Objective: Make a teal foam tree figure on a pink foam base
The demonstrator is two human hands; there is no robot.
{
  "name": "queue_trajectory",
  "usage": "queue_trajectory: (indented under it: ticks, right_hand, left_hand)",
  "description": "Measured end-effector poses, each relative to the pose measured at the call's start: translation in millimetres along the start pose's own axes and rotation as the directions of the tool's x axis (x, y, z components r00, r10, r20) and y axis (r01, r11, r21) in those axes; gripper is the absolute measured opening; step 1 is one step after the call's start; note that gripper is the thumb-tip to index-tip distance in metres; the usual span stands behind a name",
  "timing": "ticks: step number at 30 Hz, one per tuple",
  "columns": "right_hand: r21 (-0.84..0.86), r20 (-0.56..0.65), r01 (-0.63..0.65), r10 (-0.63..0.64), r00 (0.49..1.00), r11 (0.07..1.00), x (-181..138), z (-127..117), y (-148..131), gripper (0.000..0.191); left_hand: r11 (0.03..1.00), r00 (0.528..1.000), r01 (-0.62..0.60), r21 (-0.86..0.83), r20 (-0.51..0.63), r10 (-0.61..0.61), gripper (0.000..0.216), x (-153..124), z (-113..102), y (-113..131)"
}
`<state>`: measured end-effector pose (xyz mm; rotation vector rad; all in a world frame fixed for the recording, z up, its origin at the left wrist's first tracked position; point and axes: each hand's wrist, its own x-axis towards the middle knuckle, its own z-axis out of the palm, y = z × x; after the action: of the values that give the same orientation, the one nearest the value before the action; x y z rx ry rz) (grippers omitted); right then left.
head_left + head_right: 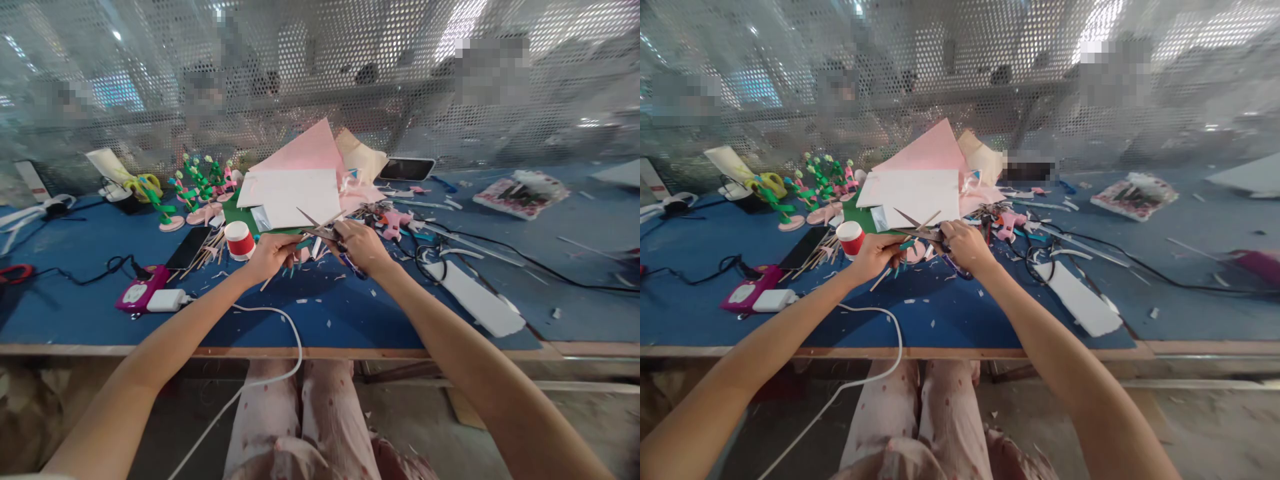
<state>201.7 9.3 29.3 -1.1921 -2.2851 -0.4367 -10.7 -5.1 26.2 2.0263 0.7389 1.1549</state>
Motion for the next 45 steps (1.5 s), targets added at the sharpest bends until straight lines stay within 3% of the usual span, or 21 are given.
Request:
queue_trajectory:
  ticks: [5,8,10,14,22,27,35,38,42,45]
  right_hand:
    - [0.047,-0.006,0.014,-0.014,1.000,0.999,-1.7,4.7,13.3,0.018]
    - [0.025,-0.006,0.021,-0.021,1.000,0.999,-1.6,2.8,16.4,0.023]
    - [-0.031,0.013,-0.034,0.035,0.999,0.999,-0.9,-0.3,12.9,0.027]
    - [-0.133,0.106,-0.147,0.162,0.981,0.980,0.0,-3.8,-1.6,0.032]
    - [-0.084,0.096,-0.123,0.131,0.987,0.989,-1.9,-2.1,-12.6,0.023]
    - [-0.072,0.100,-0.117,0.124,0.987,0.990,-1.4,-5.5,-14.1,0.021]
    - [-0.056,0.123,-0.134,0.140,0.983,0.989,-0.7,-4.9,-14.9,0.015]
    - [-0.073,0.097,-0.148,0.155,0.983,0.986,-0.4,-6.2,-16.2,0.019]
    - [-0.063,0.087,-0.162,0.167,0.982,0.985,-0.7,-6.9,-17.1,0.021]
    - [-0.037,0.076,-0.136,0.139,0.987,0.990,-1.1,-6.6,-13.9,0.021]
  left_hand:
    - [0.944,0.975,0.216,-0.250,0.105,-0.195,0.033,2.2,-3.5,11.0]
    - [0.932,0.969,0.244,-0.269,0.104,-0.224,0.035,4.3,-7.3,7.5]
    - [0.949,0.975,0.220,-0.226,0.038,-0.217,0.035,5.9,-10.3,1.2]
    - [0.994,0.988,0.112,0.016,-0.105,-0.109,0.027,5.3,-10.7,-9.2]
    - [0.967,0.990,-0.084,0.240,-0.086,0.107,0.027,-3.4,5.3,-4.5]
    - [0.881,0.957,-0.208,0.425,-0.100,0.274,0.027,-4.9,2.9,-7.6]
    - [0.692,0.901,-0.248,0.678,-0.102,0.423,0.026,-7.9,1.0,-8.7]
    - [0.679,0.895,-0.239,0.694,-0.113,0.431,0.027,-7.7,0.2,-4.5]
    - [0.759,0.918,-0.208,0.617,-0.144,0.369,0.027,-6.9,0.2,-2.8]
    - [0.825,0.936,-0.239,0.513,-0.104,0.335,0.029,-5.9,0.8,-4.4]
